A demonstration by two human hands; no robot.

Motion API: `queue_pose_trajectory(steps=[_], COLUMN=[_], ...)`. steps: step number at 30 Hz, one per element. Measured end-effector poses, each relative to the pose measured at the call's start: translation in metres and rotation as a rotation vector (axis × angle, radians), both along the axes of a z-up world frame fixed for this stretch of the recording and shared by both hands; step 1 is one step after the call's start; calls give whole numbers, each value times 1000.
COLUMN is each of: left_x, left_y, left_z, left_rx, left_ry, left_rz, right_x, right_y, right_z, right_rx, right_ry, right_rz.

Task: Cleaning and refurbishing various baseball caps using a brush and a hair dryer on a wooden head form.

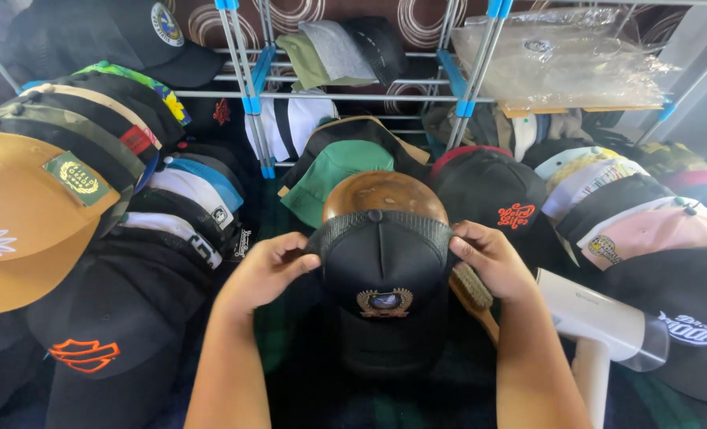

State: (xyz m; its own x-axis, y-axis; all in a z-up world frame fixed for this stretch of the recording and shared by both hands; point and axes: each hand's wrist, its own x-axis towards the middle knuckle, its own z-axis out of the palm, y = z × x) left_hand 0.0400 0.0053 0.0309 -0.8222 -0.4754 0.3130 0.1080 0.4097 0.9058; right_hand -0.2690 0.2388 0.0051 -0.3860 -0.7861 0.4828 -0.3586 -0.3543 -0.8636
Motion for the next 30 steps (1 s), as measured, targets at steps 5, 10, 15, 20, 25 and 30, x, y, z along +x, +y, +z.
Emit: queue_pose_trajectory(steps=[5, 10, 15, 20, 25, 30], left_x=[-12, -26, -26, -57, -49, -48], left_y=[14, -2, 44, 92, 95, 85], left_z=[7, -20, 18, 28, 36, 31], left_rx=[29, 107, -163, -854, -849, -755], left_ry=[131, 311, 494, 576, 512, 408], left_rz=[16, -24, 175, 337, 377, 326], right_x=[10, 26, 35, 28, 19, 76], right_y=[-15, -30, -34, -49, -49, -20], right_z=[-4, -9, -5, -33, -44, 40], right_rx=[-182, -328, -381, -422, -297, -399], right_ry=[-26, -132, -129, -196, -320, 456], right_rz=[10, -9, -69, -164, -346, -613])
